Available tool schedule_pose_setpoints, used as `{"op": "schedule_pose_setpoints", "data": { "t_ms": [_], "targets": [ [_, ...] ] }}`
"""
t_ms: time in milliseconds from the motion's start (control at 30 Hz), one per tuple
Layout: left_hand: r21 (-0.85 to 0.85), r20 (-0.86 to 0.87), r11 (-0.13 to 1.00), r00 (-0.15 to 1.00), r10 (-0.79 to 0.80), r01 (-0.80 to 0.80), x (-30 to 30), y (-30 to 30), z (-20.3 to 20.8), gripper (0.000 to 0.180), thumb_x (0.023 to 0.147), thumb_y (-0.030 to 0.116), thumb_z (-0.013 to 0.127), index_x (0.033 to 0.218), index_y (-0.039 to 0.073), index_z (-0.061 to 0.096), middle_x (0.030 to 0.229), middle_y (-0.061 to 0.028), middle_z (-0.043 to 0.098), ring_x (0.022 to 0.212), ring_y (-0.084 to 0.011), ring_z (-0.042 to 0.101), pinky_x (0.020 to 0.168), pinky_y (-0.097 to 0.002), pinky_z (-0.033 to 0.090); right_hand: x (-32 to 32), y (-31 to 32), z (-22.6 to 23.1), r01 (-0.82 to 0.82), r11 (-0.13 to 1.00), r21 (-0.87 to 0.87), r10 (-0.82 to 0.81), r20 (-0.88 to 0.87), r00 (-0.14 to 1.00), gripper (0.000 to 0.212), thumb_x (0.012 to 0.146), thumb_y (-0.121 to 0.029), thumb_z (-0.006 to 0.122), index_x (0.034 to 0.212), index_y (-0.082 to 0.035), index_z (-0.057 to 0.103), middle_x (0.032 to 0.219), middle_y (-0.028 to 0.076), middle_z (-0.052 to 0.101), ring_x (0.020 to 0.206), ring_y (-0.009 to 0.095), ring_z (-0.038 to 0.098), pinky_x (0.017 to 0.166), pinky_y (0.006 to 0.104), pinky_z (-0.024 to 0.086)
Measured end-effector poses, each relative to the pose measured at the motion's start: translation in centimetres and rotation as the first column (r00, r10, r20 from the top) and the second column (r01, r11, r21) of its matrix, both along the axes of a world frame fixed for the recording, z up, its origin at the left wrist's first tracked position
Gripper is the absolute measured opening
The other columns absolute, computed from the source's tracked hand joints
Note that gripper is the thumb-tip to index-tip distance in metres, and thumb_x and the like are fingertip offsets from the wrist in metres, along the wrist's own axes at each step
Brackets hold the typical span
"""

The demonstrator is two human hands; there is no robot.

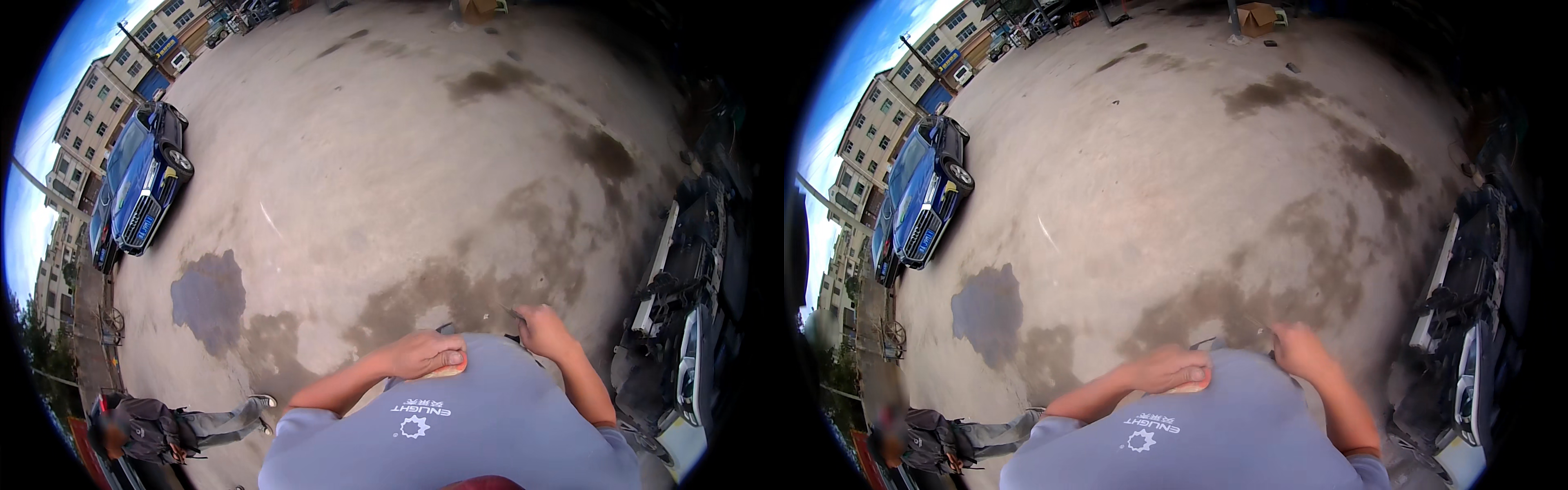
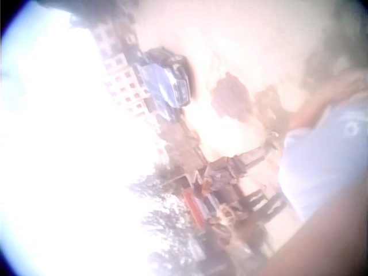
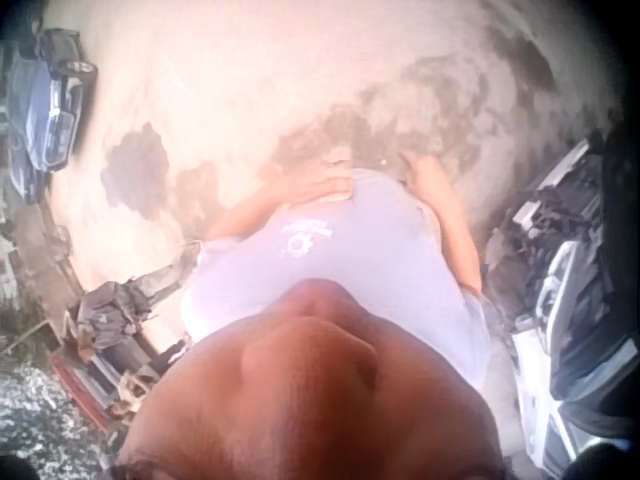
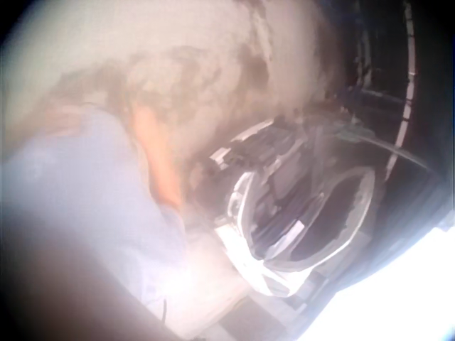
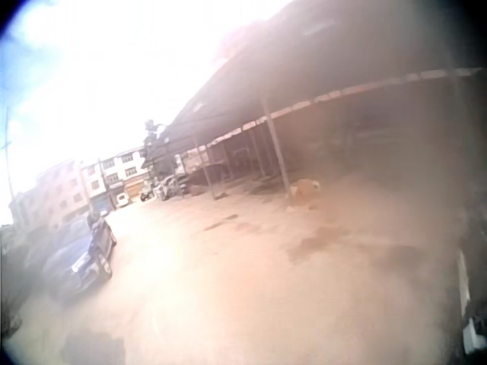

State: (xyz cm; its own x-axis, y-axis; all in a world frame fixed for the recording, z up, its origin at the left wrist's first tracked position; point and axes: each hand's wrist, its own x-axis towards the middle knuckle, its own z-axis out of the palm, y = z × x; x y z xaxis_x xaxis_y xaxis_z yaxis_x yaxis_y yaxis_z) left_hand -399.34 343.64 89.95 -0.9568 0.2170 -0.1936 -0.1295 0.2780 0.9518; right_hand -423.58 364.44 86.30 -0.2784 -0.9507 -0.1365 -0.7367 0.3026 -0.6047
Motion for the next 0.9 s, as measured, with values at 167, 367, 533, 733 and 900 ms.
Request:
{"op": "schedule_pose_setpoints", "data": {
  "t_ms": [167, 367, 533, 733, 900],
  "targets": [
    [-0.267, 0.165, 0.963, 0.984, 0.072, -0.025, 1.0, -0.9, -5.5, 0.038, 0.108, 0.046, 0.040, 0.110, 0.013, 0.059, 0.093, -0.0155, 0.066, 0.087, -0.0375, 0.063, 0.077, -0.0480, 0.047, 0.5, -1.1, -0.4, 0.078, 0.993, -0.088, -0.079, -0.011, 0.997, 0.018, 0.084, -0.003, 0.060, 0.101, 0.001, 0.066, 0.088, 0.025, 0.067, 0.083, 0.049, 0.061, 0.074, 0.0554, 0.050],
    [-0.192, 0.149, 0.954, 0.954, 0.261, -0.231, 4.6, -1.8, -9.6, 0.037, 0.106, 0.045, 0.046, 0.109, 0.012, 0.061, 0.094, -0.0160, 0.066, 0.089, -0.0384, 0.063, 0.077, -0.0481, 0.048, 0.8, -1.9, -1.1, 0.157, 0.974, -0.162, -0.146, 0.076, 0.986, 0.021, 0.086, -0.003, 0.061, 0.105, 0.000, 0.067, 0.089, 0.027, 0.066, 0.083, 0.050, 0.061, 0.074, 0.0532, 0.050],
    [-0.274, 0.005, 0.858, 0.891, 0.453, -0.435, -2.7, -1.5, -9.8, 0.033, 0.102, 0.040, 0.057, 0.098, 0.007, 0.063, 0.090, -0.0149, 0.070, 0.086, -0.0378, 0.067, 0.074, -0.0472, 0.051, 0.5, -1.8, -3.8, 0.224, 0.974, -0.026, -0.223, 0.036, 0.974, 0.019, 0.087, -0.002, 0.061, 0.105, 0.001, 0.066, 0.088, 0.030, 0.065, 0.084, 0.050, 0.062, 0.073, 0.0528, 0.049],
    [-0.465, -0.245, 0.793, 0.918, 0.313, -0.394, -11.0, -3.3, -8.7, 0.032, 0.095, 0.039, 0.065, 0.094, 0.007, 0.063, 0.093, -0.0140, 0.074, 0.082, -0.0387, 0.068, 0.072, -0.0497, 0.053, 0.0, -4.5, -3.4, 0.284, 0.957, -0.056, -0.289, -0.115, 0.950, 0.025, 0.086, -0.001, 0.061, 0.110, 0.002, 0.067, 0.090, 0.030, 0.067, 0.087, 0.051, 0.062, 0.077, 0.0554, 0.050],
    [-0.179, -0.234, 0.981, 0.972, 0.026, -0.069, -9.1, -6.8, -5.4, 0.019, 0.095, 0.025, 0.068, 0.098, 0.007, 0.069, 0.093, -0.0122, 0.074, 0.088, -0.0339, 0.069, 0.076, -0.0438, 0.055, -1.1, -6.4, -4.7, 0.367, 0.930, -0.025, -0.364, -0.206, 0.908, 0.027, 0.085, 0.000, 0.060, 0.111, 0.003, 0.067, 0.094, 0.031, 0.067, 0.090, 0.051, 0.062, 0.081, 0.0563, 0.050]
  ]
}}
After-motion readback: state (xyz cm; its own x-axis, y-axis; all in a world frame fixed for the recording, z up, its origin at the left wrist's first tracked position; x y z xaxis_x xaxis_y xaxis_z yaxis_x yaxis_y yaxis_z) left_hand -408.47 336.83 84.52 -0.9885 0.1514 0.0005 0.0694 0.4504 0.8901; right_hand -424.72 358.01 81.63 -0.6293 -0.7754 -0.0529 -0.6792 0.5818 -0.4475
